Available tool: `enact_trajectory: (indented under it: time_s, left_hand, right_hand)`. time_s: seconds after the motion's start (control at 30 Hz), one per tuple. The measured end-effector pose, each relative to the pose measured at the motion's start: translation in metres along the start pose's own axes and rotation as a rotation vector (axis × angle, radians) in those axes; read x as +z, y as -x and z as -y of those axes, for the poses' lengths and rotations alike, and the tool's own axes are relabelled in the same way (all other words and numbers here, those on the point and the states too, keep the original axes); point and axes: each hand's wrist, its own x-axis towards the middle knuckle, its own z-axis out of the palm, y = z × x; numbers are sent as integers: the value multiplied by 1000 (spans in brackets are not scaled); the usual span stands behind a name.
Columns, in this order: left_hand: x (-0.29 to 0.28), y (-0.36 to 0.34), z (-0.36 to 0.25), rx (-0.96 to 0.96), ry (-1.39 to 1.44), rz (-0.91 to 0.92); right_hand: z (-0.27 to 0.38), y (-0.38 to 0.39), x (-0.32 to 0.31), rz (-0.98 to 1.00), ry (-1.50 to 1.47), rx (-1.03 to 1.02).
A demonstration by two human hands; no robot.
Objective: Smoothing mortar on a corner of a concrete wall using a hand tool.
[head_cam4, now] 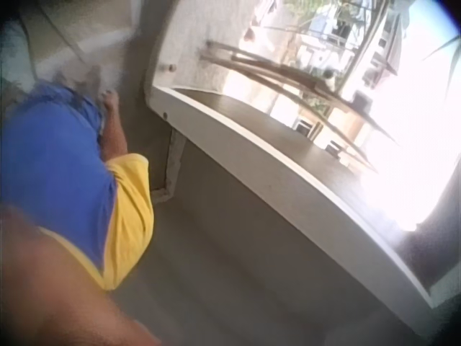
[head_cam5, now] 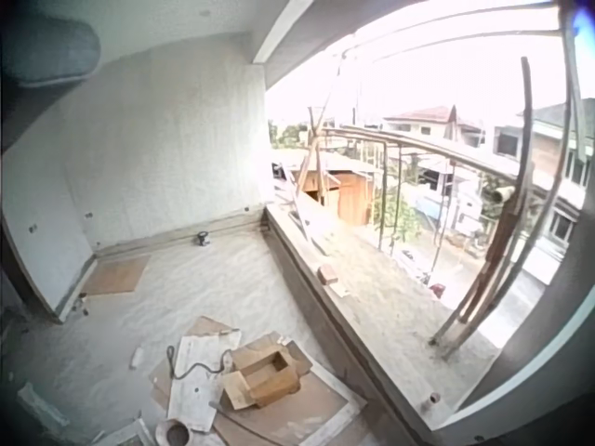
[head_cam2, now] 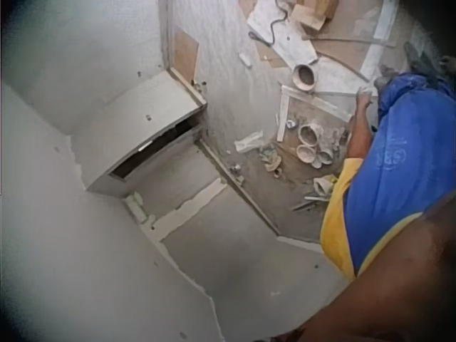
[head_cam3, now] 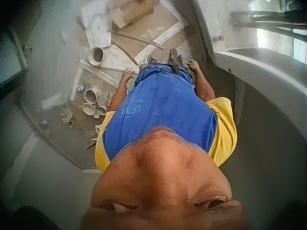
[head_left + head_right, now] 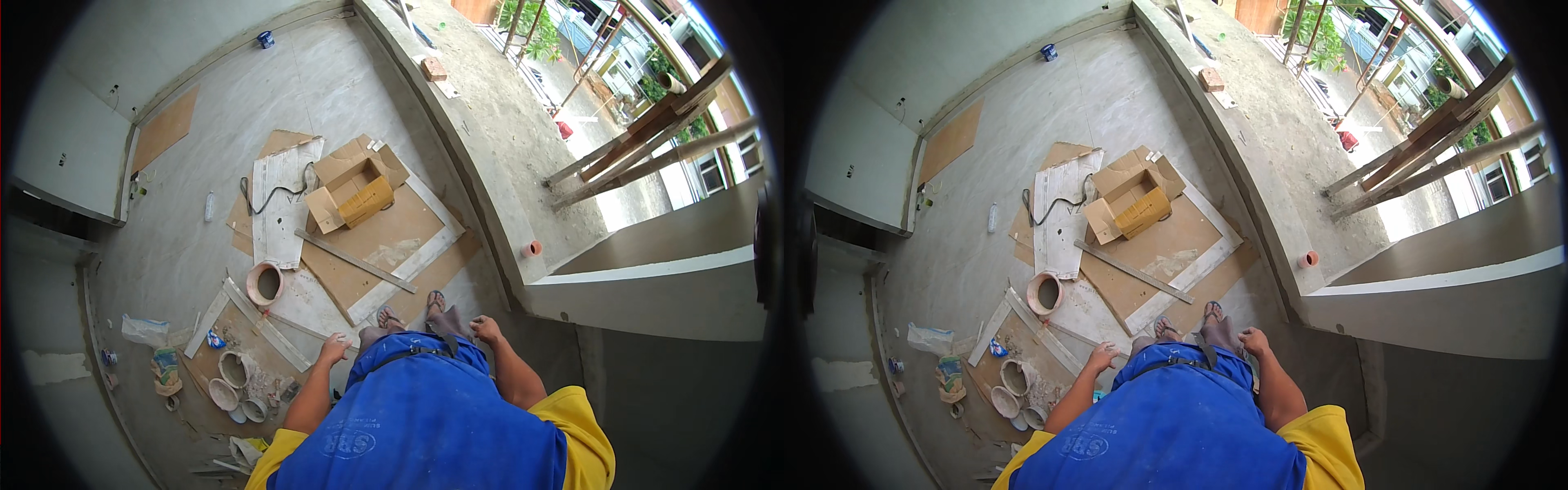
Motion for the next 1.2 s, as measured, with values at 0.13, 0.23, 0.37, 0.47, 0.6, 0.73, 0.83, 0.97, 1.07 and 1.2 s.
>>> enact_trajectory:
  time_s: [0.13, 0.23, 0.37, 0.47, 0.6, 0.73, 0.83, 0.97, 1.07, 1.2]
  left_hand:
    - [1, -9, 6, 31, 19, 18]
    - [2, -9, -2, 16, 8, 15]
    - [1, -8, -7, 4, -18, 26]
    - [2, -9, -5, 14, 26, 27]
    - [4, -9, -5, 16, 23, 13]
    - [6, -5, -6, 21, 9, 9]
    - [7, -6, 0, 20, 3, -6]
    - [10, -3, -1, 16, 6, -18]
    - [11, -2, 1, 23, 11, -28]
    - [12, -5, 6, 9, 8, 1]
  right_hand:
    - [-6, 1, 0, 8, -28, 7]
    - [-10, 2, 1, 8, -17, 6]
    - [-14, 4, 0, 0, -15, 25]
    - [-16, 4, -1, 11, -19, 12]
    - [3, 12, -6, 29, -84, 72]
    - [-4, 5, -7, 22, -40, 27]
    - [-3, 3, -7, 29, -45, 44]
    - [-3, 3, -8, 18, -31, 28]
    - [0, 6, -10, 42, -77, 62]
    - [0, 7, -9, 32, -53, 57]
